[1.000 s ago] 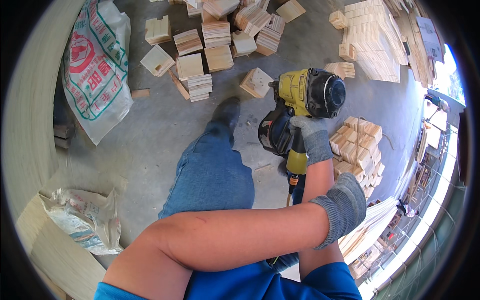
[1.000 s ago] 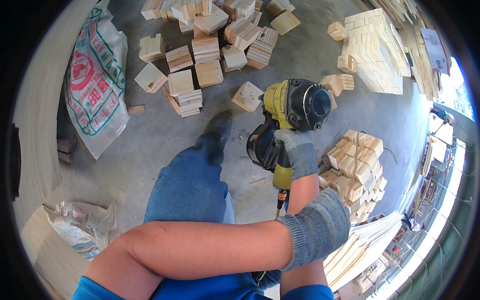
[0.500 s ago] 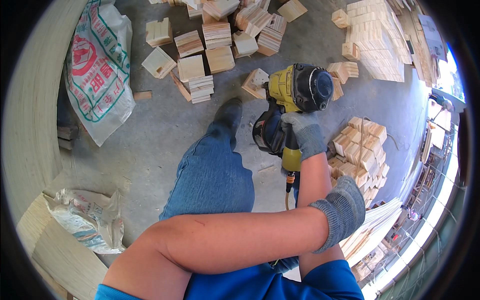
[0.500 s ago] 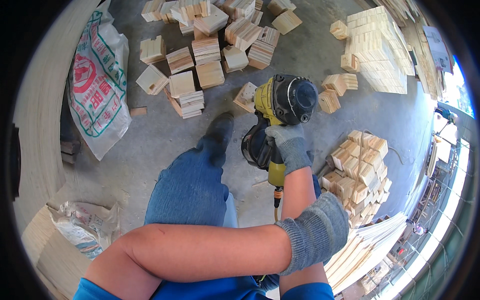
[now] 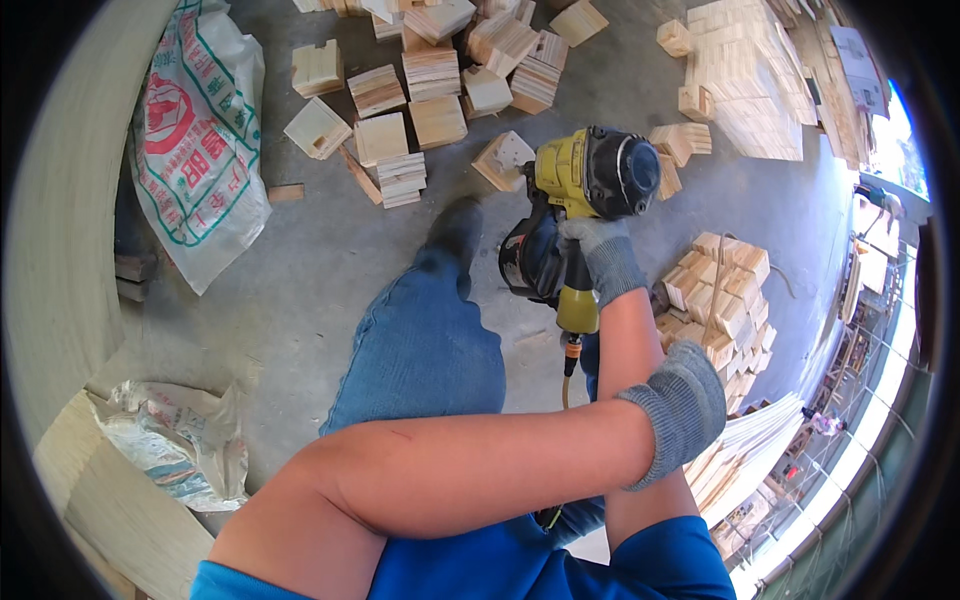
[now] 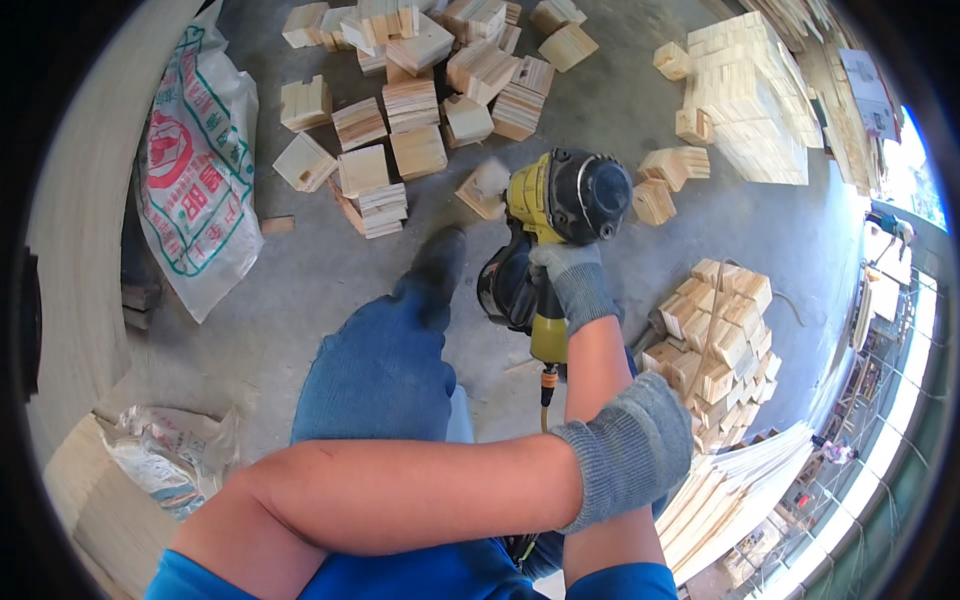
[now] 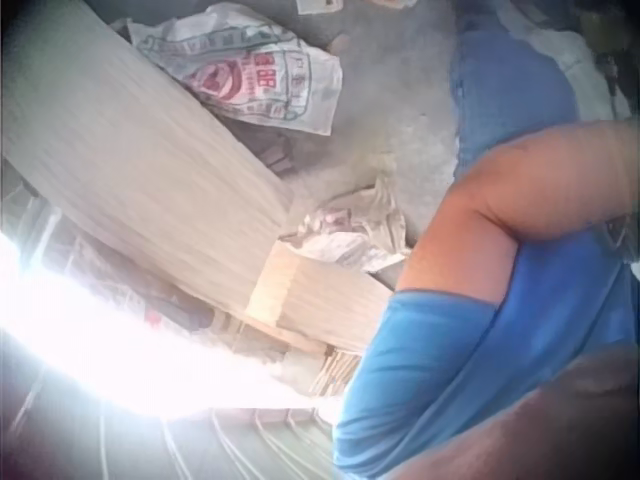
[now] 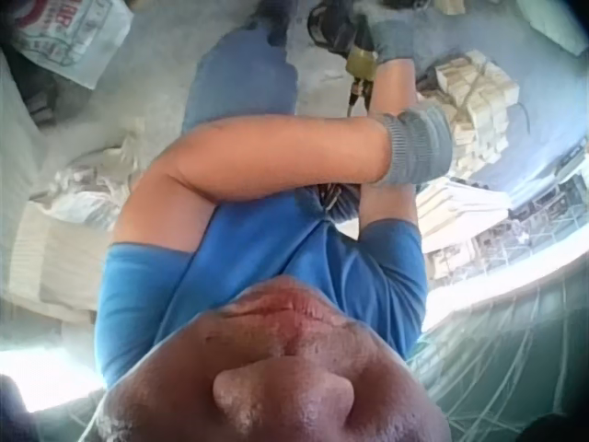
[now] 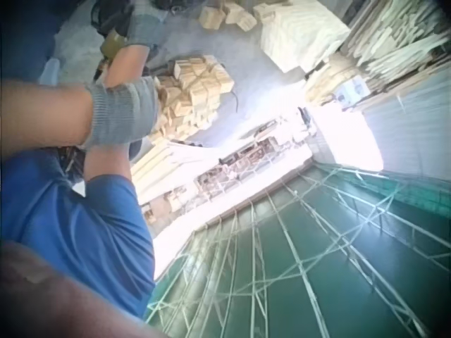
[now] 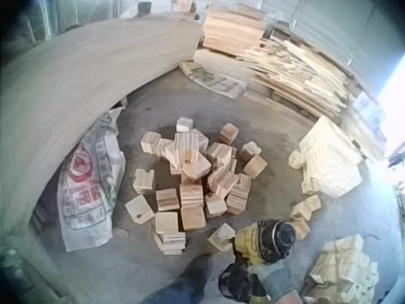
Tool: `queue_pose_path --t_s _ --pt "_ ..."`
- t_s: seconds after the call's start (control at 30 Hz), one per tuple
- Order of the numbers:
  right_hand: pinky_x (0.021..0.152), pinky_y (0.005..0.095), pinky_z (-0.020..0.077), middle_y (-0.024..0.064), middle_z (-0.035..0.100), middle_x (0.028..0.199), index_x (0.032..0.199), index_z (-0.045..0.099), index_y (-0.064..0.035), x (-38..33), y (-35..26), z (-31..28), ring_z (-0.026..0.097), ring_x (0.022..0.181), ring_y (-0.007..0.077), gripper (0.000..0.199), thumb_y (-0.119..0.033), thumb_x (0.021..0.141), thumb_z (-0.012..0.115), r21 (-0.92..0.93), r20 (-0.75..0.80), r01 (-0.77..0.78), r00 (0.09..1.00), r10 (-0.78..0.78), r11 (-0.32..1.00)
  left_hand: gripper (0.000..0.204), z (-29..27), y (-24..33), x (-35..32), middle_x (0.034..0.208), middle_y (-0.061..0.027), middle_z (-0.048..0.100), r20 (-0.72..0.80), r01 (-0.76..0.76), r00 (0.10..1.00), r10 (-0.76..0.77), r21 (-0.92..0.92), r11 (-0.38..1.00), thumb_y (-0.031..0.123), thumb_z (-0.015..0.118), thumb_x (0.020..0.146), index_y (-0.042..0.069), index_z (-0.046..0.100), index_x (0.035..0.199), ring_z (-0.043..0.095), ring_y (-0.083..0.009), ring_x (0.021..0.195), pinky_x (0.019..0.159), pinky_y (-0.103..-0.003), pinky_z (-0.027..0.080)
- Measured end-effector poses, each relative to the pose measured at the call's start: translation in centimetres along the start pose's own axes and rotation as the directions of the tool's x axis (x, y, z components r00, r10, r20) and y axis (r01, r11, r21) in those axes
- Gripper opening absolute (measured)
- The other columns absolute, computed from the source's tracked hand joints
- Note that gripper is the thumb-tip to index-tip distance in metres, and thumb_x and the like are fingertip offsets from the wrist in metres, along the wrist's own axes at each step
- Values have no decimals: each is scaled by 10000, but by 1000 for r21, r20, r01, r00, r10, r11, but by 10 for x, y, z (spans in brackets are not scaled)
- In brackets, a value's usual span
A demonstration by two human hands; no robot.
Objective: The person repeatedly loads strips of nails into a pneumatic nail gun while seated. The person adjusts the nail strips and closes the magazine, then briefly holds the gun upright before continuing to load more nails.
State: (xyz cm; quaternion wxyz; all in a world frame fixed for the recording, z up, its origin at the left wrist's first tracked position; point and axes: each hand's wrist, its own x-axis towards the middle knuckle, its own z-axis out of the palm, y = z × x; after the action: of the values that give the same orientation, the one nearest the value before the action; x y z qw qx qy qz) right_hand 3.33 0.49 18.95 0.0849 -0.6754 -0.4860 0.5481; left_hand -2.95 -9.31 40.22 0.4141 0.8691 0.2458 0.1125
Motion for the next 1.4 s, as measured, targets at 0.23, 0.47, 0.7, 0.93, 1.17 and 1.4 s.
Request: queue_pose_path --t_s 0.23,0.47,0.7,0.93,1.17,1.4 --pt "554 352 561 135 691 690 810 685 58 -2 -6 0 671 571 229 114 -12 750 752 -136 43 100 995 -95 986 364 5 -1 9 1118 -156 757 45 -14 999 18 -92 996 221 775 840 79 771 1175 704 -336 1033 851 -584 448" --pt "562 345 555 125 694 676 754 668 34 -15 -20 1 677 581 215 105 -17 731 757 -49 20 44 999 -43 998 337 8 -4 12 1090 -139 736 19 -10 1000 11 -68 998 210 755 857 66 761 1162 695 -323 1019 827 -546 457" --pt "569 339 549 122 693 690 799 692 42 -19 -25 -1 668 586 207 114 -34 745 758 -29 -33 21 999 -22 999 334 8 1 17 1089 -129 760 76 -45 996 52 -99 994 237 758 861 103 776 1167 706 -322 1020 843 -560 453" --pt "565 349 545 109 670 673 800 684 28 -1 -24 17 660 592 218 96 -27 766 755 -141 86 43 996 -31 989 336 26 -2 23 1059 -122 766 -26 64 997 -67 -82 995 248 781 828 108 790 1133 712 -307 983 812 -540 455" --pt "574 367 561 124 685 692 821 685 22 4 -10 6 677 605 231 99 -36 773 749 5 50 -61 997 61 998 186 15 -4 12 843 -103 720 -70 -27 997 26 -18 999 139 742 823 26 776 968 696 -275 830 698 -437 504" --pt "582 364 560 116 702 690 765 699 16 6 -9 1 682 607 210 86 -46 757 758 -134 75 18 997 -8 991 279 14 1 21 1005 -132 747 5 40 999 -40 -39 998 195 763 840 74 784 1090 707 -297 964 802 -521 467"
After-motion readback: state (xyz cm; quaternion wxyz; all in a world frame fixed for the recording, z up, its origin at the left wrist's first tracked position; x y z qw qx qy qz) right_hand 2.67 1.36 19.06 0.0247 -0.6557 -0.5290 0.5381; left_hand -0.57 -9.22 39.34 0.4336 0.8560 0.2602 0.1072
